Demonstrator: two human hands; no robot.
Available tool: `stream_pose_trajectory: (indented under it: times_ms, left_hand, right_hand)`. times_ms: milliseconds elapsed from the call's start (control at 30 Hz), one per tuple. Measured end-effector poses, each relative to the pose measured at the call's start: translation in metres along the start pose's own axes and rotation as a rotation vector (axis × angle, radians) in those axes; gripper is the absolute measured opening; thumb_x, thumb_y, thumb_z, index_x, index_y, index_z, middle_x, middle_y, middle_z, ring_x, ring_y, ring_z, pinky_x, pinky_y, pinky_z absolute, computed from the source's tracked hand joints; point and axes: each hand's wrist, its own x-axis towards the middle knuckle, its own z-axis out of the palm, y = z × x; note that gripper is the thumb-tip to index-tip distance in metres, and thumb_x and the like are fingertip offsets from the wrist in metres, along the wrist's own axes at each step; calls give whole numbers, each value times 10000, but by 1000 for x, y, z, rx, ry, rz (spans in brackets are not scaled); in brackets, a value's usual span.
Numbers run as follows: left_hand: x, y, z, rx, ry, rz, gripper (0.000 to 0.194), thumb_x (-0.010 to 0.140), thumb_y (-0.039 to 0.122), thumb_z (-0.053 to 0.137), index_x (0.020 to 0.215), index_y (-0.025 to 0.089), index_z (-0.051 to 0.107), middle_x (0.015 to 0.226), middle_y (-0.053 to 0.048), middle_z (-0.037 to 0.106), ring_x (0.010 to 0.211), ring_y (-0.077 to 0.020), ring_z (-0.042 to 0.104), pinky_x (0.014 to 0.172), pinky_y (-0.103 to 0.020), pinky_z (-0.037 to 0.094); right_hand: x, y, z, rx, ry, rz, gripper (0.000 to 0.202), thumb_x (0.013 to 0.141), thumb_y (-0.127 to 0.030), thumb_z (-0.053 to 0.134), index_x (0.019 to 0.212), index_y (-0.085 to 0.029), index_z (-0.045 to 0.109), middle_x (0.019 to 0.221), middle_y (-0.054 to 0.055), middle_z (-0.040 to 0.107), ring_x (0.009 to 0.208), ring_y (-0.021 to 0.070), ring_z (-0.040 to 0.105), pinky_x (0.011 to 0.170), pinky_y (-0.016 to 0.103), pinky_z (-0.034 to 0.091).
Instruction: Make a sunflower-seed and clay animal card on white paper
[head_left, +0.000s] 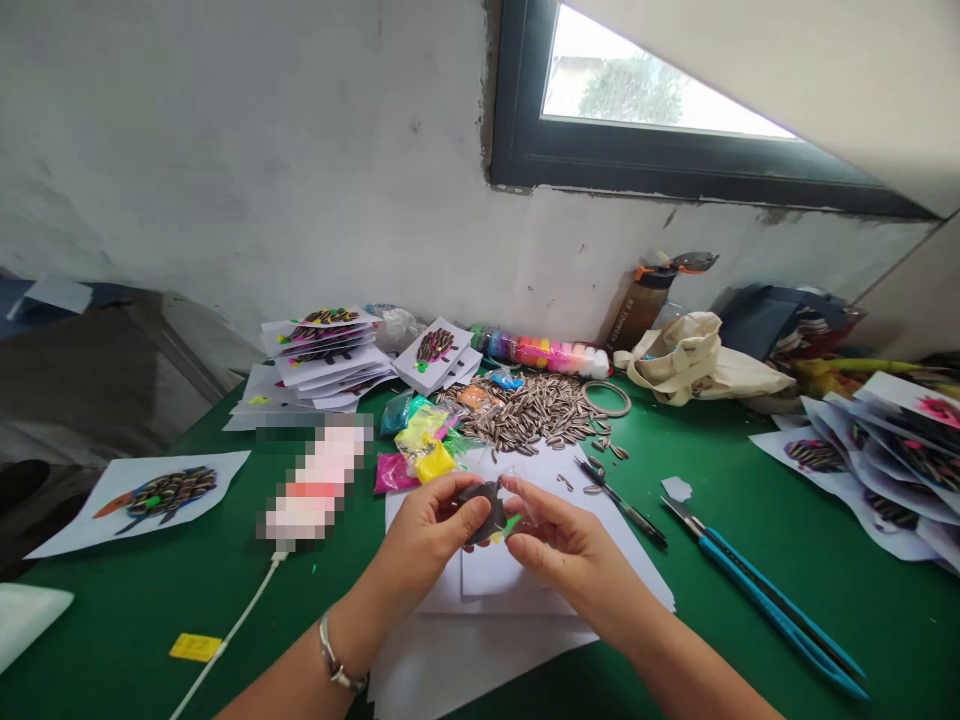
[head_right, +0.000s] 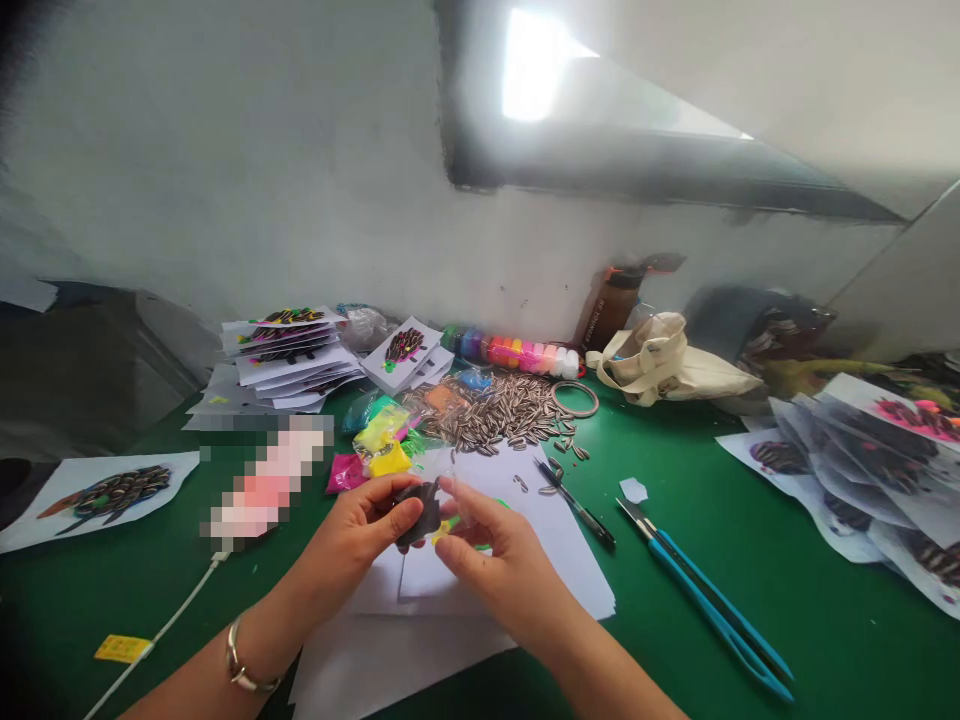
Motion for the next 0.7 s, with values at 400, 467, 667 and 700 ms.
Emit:
stream_pose_trajectory:
  times_ms: [400, 467, 667, 700]
  left_hand:
    - [-3, 7, 9, -18, -64, -4, 322, 802, 440, 701, 879, 128, 693, 682, -3, 579, 596, -115, 503, 554, -240, 416]
    - [-4, 7, 10, -23, -27, -7, 334, 779, 454, 717, 853, 129, 695, 697, -6, 586, 611, -119, 505, 560, -239, 417]
    - [-6, 9, 11, -60, 50, -53, 390, 704, 471, 773, 880, 130, 702, 730, -10, 610, 636, -128, 519, 570, -241, 423]
    - [-6, 9, 11, -65, 62, -60, 394, 693, 469, 782, 879, 131, 703, 727, -9, 613, 634, -127, 521, 570, -241, 424]
  right_hand:
    - [2, -9, 6, -87, -12, -193, 264, 863, -253, 649, 1122, -270, 698, 1041, 49, 659, 973, 199, 617, 852, 346, 504]
    - [2, -9, 6, -125, -16, -233, 257, 855, -211, 647, 1098, -276, 699, 1014, 38, 647, 973, 191, 608, 833, 327, 501]
    - [3, -6, 8, -167, 9, -272, 199, 825, -143, 652, 984, -254, 695, 951, 16, 633, 926, 167, 595, 819, 293, 479]
    - [3, -6, 8, -174, 14, -277, 185, 821, -144, 656, 969, -249, 690, 939, 13, 629, 910, 163, 594, 810, 286, 477]
